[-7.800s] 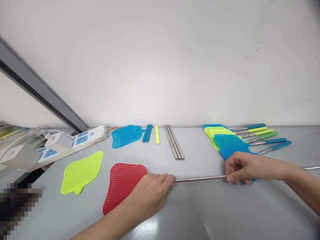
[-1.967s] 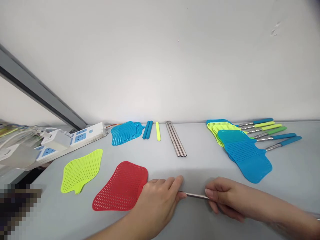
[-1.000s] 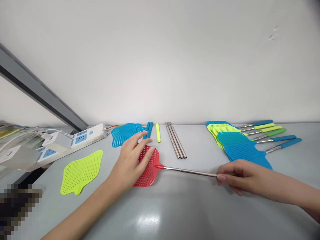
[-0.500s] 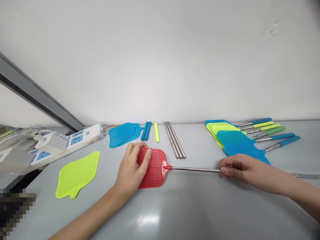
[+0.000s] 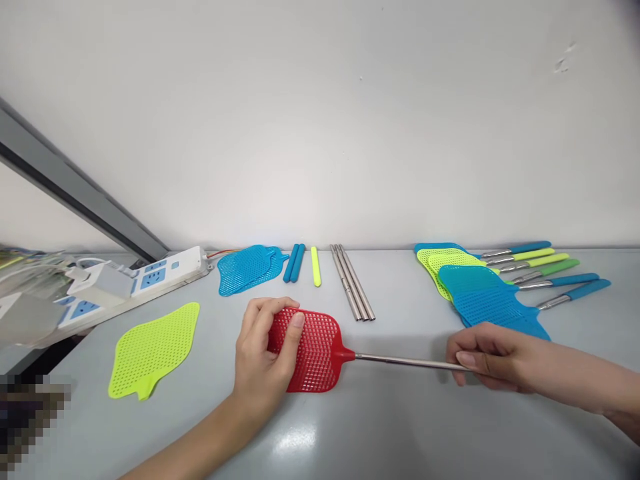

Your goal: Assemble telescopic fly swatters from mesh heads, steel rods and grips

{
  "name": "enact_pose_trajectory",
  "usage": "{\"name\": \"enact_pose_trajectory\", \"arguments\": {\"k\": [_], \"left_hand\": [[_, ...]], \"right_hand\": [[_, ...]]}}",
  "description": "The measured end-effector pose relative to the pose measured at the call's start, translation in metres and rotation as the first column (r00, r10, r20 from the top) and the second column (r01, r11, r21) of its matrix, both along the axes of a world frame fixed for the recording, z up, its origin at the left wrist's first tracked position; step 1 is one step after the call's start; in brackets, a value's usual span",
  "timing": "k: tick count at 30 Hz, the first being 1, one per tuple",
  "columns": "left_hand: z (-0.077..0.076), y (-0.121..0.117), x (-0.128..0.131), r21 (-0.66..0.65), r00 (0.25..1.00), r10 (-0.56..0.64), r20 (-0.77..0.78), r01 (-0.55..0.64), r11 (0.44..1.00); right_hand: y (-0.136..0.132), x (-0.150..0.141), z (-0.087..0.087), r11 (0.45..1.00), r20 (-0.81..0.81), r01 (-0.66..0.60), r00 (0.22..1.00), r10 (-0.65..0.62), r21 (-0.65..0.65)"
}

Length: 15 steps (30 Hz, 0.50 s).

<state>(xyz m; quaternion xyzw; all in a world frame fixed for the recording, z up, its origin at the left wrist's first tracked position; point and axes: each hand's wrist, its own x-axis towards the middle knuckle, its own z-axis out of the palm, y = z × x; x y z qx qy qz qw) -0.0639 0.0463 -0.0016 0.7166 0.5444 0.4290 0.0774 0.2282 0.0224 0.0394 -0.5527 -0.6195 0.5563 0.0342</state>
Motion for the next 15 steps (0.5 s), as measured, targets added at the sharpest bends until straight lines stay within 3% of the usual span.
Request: {"name": "enact_pose_trajectory", "arguments": {"k": [4, 9, 15], "left_hand": [[-0.002, 0.001, 0.0, 0.045, 1.0, -0.008, 0.015, 0.007, 0.999], [-0.003, 0.003, 0.001, -0.088, 0.998, -0.023, 0.058, 0.028, 0.996], [-0.007, 0.006, -0.001, -0.198, 0.993, 0.028, 0.117, -0.004, 0.98]], "right_hand": [[0.002, -0.002, -0.001, 0.996, -0.084, -0.017, 0.996, 0.01, -0.087], [0.005, -0.001, -0.015, 0.993, 0.042, -0.003, 0.999, -0.002, 0.116], [0.003, -0.008, -0.012, 0.952, 0.142, 0.084, 0.981, -0.13, 0.294]]}}
